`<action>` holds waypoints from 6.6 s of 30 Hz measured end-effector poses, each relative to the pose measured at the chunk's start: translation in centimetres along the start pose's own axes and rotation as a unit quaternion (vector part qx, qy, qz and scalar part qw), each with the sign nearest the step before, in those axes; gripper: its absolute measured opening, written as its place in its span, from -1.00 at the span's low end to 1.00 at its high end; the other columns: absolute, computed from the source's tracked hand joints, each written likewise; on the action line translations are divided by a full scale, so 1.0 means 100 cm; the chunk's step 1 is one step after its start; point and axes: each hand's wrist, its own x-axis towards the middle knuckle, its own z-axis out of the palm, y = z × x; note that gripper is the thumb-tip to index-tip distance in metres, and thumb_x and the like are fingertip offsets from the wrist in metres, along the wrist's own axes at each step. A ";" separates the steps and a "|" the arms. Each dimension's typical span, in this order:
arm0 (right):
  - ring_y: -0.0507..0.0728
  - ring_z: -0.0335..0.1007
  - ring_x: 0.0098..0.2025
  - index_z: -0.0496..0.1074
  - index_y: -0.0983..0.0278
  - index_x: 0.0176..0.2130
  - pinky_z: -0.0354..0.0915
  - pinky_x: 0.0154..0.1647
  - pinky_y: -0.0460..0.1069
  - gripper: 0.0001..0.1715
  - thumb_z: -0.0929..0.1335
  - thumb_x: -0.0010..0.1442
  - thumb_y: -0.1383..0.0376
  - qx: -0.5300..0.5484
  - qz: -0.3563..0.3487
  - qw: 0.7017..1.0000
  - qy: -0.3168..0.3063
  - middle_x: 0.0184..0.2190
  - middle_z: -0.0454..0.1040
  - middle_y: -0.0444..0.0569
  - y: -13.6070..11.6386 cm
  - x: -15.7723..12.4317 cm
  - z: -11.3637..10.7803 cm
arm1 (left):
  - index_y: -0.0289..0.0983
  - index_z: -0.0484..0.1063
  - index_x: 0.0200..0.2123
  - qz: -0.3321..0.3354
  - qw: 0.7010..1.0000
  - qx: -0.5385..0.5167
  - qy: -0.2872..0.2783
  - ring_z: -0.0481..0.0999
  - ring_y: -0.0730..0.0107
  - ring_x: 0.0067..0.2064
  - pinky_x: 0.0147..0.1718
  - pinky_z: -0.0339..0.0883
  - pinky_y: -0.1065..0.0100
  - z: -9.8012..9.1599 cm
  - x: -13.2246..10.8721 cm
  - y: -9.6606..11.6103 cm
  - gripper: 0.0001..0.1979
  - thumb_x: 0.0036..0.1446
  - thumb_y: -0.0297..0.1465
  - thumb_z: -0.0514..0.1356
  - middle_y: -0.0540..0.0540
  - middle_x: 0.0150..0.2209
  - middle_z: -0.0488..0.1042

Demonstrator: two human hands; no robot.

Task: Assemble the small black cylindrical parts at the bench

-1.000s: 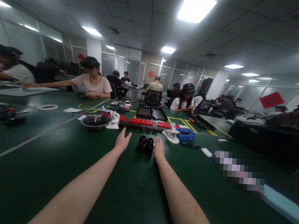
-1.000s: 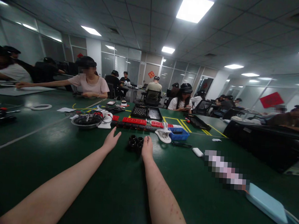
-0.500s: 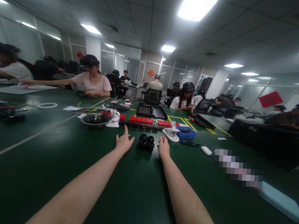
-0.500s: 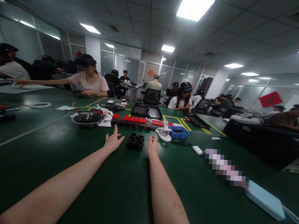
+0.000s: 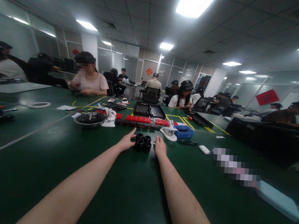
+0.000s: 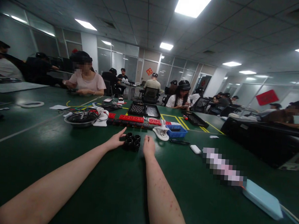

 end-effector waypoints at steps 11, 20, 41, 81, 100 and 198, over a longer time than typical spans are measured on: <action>0.13 0.35 -0.29 0.37 0.24 -0.31 0.16 -0.33 -0.05 -0.51 0.04 0.18 0.05 -0.024 0.006 0.999 -0.022 -0.37 0.46 -0.03 -0.001 0.002 -0.001 | -0.17 0.12 0.11 -0.008 0.999 0.045 0.016 0.34 0.20 0.00 -0.05 0.18 0.32 0.003 0.009 0.001 -0.29 -0.16 -0.47 0.23 -0.12 -0.07 0.40; 0.13 0.35 -0.29 0.37 0.25 -0.29 0.15 -0.33 -0.05 -0.51 0.04 0.19 0.06 -0.024 0.008 0.999 -0.029 -0.37 0.46 -0.03 -0.002 0.000 -0.003 | -0.10 0.20 0.05 -0.028 0.979 0.191 0.069 0.36 0.15 -0.04 -0.07 0.17 0.26 -0.004 -0.001 -0.001 -0.44 -0.07 -0.27 0.21 -0.09 -0.10 0.42; 0.12 0.36 -0.25 0.37 0.27 -0.26 0.14 -0.34 -0.07 -0.47 0.01 0.21 0.06 -0.050 -0.005 0.997 -0.057 -0.35 0.47 0.00 0.000 0.000 -0.005 | -0.20 0.12 0.08 -0.064 0.945 0.315 0.061 0.38 0.09 -0.14 -0.18 0.23 0.16 -0.060 -0.060 0.002 -0.44 0.01 -0.15 0.08 -0.17 -0.19 0.40; 0.20 0.27 -0.24 0.28 0.31 -0.16 0.23 -0.20 0.09 -0.39 0.43 -0.21 0.13 -0.129 -0.286 0.904 -0.291 -0.25 0.35 0.05 -0.050 -0.151 -0.080 | -0.23 0.37 -0.34 0.113 0.968 0.176 -0.137 0.27 0.19 -0.12 0.11 -0.28 -0.06 0.014 -0.162 0.090 -0.55 -0.32 -0.10 0.29 -0.06 -0.21 0.31; 0.24 0.17 -0.04 0.14 0.29 0.01 0.15 -0.03 0.13 -0.23 0.42 -0.18 0.17 -0.031 -0.281 0.926 -0.252 -0.07 0.22 0.10 -0.043 -0.155 -0.083 | -0.18 0.40 -0.26 0.108 0.965 0.171 -0.168 0.22 0.14 -0.01 0.11 -0.32 -0.08 0.009 -0.163 0.091 -0.60 -0.22 -0.18 0.27 -0.10 -0.09 0.28; 0.17 0.17 -0.02 0.09 0.27 0.04 0.12 0.01 0.08 -0.34 0.34 -0.05 0.28 -0.022 -0.264 0.929 -0.259 -0.06 0.23 0.06 -0.042 -0.158 -0.083 | -0.18 0.40 -0.24 0.131 0.966 0.161 -0.154 0.24 0.17 -0.06 0.07 -0.16 0.01 0.011 -0.163 0.089 -0.59 -0.16 -0.09 0.22 -0.08 -0.12 0.30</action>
